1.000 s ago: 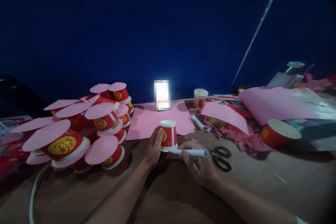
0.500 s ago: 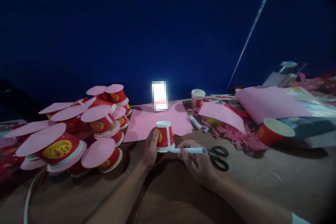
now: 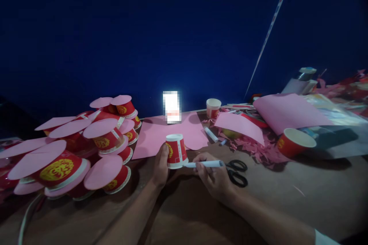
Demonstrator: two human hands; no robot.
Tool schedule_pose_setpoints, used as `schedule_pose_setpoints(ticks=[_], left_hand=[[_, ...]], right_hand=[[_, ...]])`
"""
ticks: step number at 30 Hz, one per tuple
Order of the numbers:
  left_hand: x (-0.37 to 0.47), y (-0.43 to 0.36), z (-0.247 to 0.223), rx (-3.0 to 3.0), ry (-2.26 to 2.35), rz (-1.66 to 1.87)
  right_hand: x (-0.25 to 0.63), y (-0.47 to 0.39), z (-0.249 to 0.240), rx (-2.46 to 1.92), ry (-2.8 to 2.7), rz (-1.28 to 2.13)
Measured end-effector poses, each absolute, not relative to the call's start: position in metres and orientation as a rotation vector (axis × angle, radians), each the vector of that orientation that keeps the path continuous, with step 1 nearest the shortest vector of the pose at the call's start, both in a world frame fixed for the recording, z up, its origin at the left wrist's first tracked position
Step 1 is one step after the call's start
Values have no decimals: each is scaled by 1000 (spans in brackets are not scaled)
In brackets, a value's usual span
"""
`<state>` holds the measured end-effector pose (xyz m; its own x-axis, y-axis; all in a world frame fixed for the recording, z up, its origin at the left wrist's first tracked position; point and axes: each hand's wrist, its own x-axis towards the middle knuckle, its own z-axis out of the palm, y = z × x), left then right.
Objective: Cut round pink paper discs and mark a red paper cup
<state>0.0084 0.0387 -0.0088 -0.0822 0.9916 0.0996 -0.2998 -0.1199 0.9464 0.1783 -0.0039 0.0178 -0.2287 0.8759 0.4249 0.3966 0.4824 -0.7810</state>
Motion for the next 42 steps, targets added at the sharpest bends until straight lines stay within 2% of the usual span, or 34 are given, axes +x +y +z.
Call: schedule_pose_setpoints(ticks=[16, 42], left_hand=[[6, 40, -14, 926, 956, 1450], [7, 39, -11, 1008, 1009, 1465]], right_hand=[[179, -1, 6, -1097, -1705, 725], [176, -6, 20, -1091, -1790, 684]])
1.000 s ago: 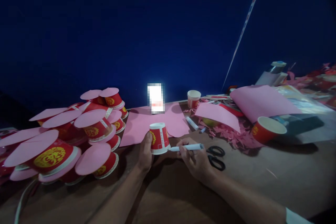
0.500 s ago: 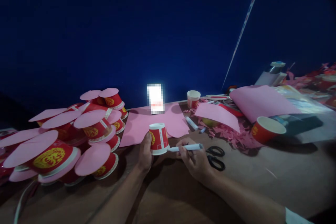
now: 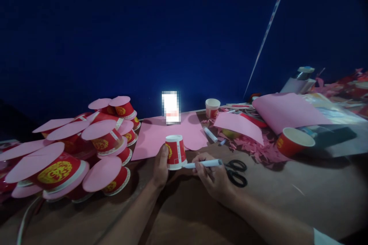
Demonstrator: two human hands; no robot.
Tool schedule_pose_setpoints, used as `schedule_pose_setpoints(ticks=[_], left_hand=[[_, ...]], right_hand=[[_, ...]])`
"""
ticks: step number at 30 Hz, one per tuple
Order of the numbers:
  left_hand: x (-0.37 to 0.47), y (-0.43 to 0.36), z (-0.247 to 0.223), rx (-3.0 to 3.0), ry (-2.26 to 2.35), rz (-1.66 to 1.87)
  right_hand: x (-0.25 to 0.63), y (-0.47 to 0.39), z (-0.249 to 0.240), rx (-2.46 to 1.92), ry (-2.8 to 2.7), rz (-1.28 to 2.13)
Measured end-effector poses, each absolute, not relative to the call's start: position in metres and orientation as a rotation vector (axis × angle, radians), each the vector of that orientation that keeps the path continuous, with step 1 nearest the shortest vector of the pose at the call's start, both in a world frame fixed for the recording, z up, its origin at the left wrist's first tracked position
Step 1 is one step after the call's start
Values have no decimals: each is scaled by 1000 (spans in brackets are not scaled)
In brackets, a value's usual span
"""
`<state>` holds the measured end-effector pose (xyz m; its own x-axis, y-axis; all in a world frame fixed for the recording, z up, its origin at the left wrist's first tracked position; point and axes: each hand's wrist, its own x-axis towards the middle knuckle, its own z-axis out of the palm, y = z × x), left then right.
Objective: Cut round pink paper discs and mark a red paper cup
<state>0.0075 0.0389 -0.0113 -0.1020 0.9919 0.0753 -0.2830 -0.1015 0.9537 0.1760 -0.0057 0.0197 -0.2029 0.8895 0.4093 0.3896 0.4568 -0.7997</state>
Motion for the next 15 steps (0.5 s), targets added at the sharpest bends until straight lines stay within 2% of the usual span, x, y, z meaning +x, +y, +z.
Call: schedule_pose_setpoints(ticks=[15], left_hand=[[9, 38, -10, 1125, 1070, 1443]], right_hand=[[175, -9, 20, -1021, -1746, 680]])
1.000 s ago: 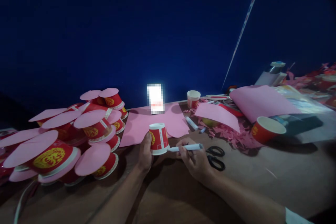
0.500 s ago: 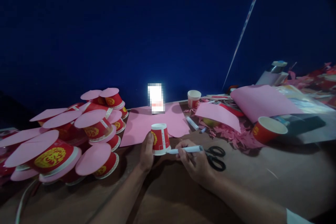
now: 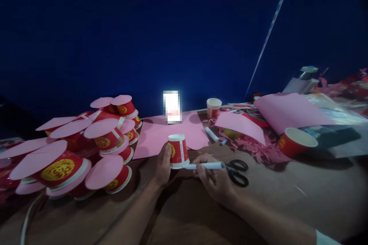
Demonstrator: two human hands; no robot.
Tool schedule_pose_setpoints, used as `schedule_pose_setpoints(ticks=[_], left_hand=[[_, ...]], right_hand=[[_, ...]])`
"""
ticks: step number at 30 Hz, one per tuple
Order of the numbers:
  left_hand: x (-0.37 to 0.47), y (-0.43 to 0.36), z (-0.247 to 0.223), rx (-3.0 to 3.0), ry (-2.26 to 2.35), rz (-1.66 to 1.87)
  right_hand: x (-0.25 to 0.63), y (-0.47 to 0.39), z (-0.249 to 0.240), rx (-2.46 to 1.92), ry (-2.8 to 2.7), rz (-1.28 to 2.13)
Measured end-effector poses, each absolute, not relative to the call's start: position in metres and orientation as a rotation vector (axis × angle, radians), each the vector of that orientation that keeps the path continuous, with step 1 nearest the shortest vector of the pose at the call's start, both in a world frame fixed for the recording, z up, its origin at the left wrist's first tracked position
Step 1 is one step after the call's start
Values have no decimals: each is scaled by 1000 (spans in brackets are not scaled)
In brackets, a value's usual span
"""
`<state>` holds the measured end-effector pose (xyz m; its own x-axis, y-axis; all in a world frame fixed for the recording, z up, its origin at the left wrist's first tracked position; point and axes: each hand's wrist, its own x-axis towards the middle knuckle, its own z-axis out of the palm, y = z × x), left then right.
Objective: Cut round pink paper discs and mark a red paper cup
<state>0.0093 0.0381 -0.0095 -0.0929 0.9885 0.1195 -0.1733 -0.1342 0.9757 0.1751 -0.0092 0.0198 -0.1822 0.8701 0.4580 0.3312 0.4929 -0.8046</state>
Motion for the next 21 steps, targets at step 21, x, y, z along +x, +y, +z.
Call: schedule_pose_setpoints(ticks=[21], left_hand=[[11, 35, 0, 1196, 1085, 1412]], right_hand=[[173, -9, 28, -1028, -1828, 620]])
